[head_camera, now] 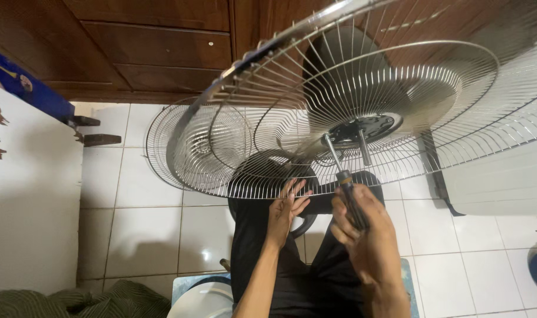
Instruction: The person assembles a standing fan by attaching the front wire cage to the fan head. They use a screwdriver to tighten the central nut securing the cage to the fan blades and motor housing.
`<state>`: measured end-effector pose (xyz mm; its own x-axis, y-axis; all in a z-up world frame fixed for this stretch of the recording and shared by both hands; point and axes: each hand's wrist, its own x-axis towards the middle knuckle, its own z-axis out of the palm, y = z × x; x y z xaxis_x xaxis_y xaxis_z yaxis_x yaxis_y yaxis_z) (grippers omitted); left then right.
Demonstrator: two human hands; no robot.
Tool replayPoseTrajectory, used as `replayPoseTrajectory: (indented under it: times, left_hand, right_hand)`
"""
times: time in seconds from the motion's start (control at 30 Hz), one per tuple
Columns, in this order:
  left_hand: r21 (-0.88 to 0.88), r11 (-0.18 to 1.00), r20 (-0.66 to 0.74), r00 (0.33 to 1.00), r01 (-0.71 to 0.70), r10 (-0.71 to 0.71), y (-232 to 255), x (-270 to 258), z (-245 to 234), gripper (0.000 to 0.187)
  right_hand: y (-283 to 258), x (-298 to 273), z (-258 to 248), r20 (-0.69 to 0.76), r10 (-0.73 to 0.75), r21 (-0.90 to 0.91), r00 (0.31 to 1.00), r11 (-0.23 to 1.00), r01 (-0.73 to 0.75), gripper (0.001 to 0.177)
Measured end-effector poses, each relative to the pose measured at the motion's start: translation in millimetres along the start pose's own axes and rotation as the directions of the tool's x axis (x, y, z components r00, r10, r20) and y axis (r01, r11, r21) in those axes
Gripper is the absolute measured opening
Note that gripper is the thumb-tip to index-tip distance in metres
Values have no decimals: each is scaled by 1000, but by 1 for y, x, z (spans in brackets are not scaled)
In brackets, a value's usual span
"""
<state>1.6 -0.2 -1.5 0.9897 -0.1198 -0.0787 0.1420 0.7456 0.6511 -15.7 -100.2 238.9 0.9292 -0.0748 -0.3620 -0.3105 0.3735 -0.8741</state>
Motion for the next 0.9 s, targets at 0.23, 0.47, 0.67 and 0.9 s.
replayPoseTrajectory:
  times: [0.23, 0.47, 0.67, 0.9]
  left_hand:
    - [32, 999, -1, 1000, 1, -1, 6, -4, 6, 62]
    - [99, 995, -34, 999, 20, -17, 15, -7, 11, 60]
    - [95, 993, 7, 997, -72, 71, 12, -7, 9, 49]
    - [71, 996, -41, 998, -53, 56, 7, -7, 8, 36]
  right_hand:
    - [10, -9, 3, -30, -382, -411, 924, 847, 337, 26]
    - [10, -13, 18, -67, -393, -300, 917, 885, 357, 22]
    - [7, -5, 16, -30, -309, -13, 951, 951, 309, 14]
    - [3, -3, 15, -76, -52, 220, 996, 973, 67, 10]
